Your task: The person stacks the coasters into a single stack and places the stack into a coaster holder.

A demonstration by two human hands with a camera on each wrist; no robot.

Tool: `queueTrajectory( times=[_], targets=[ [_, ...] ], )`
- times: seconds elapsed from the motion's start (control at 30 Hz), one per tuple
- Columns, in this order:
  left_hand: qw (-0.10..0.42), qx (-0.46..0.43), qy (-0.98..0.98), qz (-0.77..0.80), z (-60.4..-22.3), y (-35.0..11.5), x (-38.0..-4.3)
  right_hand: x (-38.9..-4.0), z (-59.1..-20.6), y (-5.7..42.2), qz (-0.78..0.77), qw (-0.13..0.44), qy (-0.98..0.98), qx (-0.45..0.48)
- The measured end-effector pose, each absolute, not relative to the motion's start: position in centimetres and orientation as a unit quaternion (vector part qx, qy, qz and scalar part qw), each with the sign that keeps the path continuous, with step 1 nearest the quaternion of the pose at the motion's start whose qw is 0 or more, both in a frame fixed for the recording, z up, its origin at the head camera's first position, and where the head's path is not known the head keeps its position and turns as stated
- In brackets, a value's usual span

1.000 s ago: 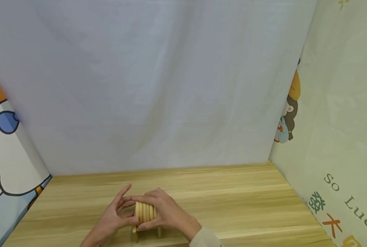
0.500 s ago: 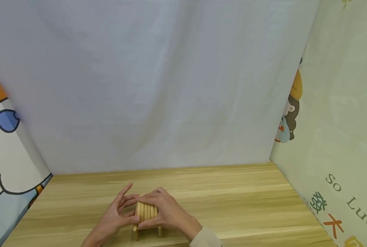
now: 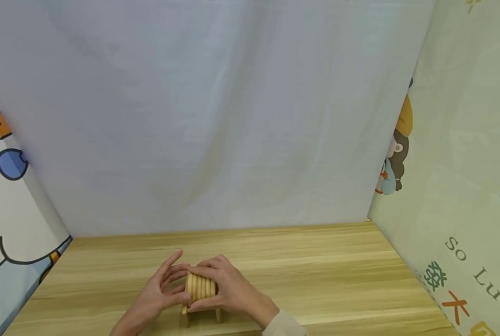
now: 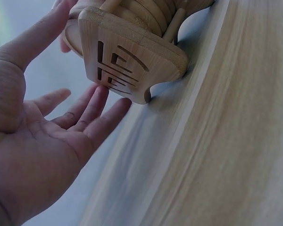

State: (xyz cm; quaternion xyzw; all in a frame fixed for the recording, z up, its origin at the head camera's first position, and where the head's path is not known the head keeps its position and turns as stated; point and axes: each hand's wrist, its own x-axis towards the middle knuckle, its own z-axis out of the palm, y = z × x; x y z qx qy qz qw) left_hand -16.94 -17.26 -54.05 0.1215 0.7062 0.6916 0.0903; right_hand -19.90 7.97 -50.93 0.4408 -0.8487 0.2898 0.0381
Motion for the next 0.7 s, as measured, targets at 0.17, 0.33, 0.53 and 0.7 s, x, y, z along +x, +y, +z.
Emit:
queueTrajectory(
  times=[0.17, 0.33, 0.53, 0.7],
  targets=[
    [0.077, 0.098, 0.733, 0.668, -53.9, -17.1, -17.0, -19.7, -50.5, 9.3, 0.312, 0.032, -0.843, 0.438],
    [0.049, 0.087, 0.748, 0.657, -53.7, -17.0, -17.1, -19.2, -50.4, 11.1, 0.307, 0.044, -0.843, 0.440],
    [0.004, 0.078, 0.778, 0.623, -53.1, -17.3, -16.7, -18.9, -50.0, 14.3, 0.291, 0.050, -0.857, 0.422],
    [-0.004, 0.069, 0.823, 0.564, -52.2, -17.7, -16.4, -19.1, -49.2, 17.6, 0.287, 0.093, -0.865, 0.401]
  ],
)
